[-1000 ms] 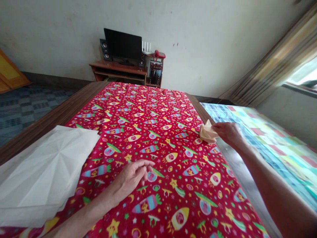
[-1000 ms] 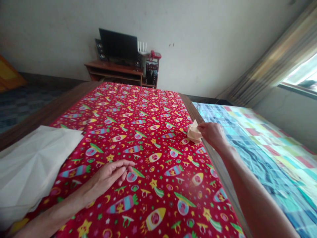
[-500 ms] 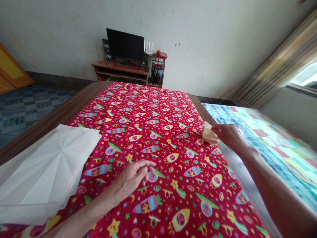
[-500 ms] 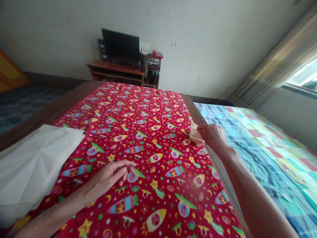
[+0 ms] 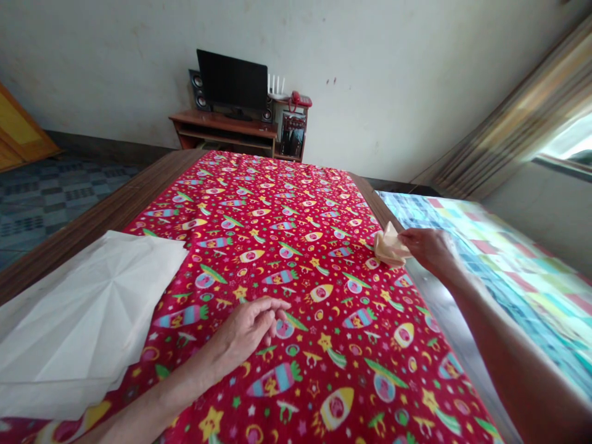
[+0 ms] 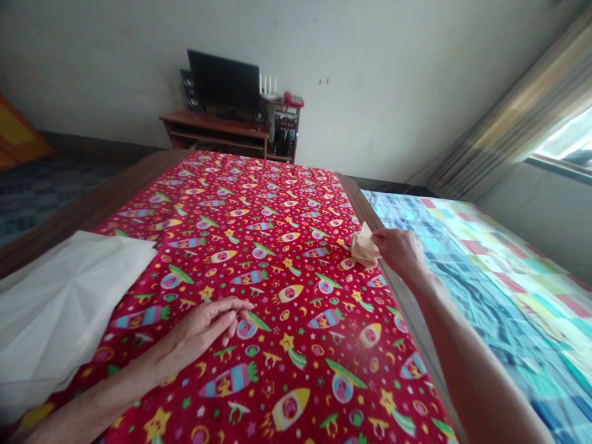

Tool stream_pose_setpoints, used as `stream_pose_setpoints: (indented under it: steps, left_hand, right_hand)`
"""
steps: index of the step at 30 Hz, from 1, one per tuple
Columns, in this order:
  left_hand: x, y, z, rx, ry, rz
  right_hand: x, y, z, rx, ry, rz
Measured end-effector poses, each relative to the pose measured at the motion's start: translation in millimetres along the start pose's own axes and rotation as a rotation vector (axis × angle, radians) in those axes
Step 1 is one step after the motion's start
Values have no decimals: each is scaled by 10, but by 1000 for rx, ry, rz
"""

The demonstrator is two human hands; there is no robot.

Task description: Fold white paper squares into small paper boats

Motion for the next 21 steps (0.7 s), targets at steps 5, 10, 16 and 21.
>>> stream_pose_setpoints:
  steps: [5, 10, 16, 21]
  left_hand:
    - [21, 11, -4, 1, -15, -3]
    - [17, 5, 1, 2, -23, 1]
    - [4, -2, 6, 10, -28, -1]
    - [23, 11, 3, 0, -35, -13]
  right_hand:
    - [-10, -3, 5, 17, -15, 1]
    - [-21, 49, -2, 44, -32, -6]
    - [-56, 193, -9, 102, -22, 2]
    - [-66, 185, 30, 100, 23, -5]
Point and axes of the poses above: each hand's wrist, its own y-axis away from the middle knuckle, its own z-axis out of the palm, x = y × z, the point moved 6 cm from there along -y, towards the middle knuckle, and after that the axes turned 5 degrees about -z, right-handed, at the moved point
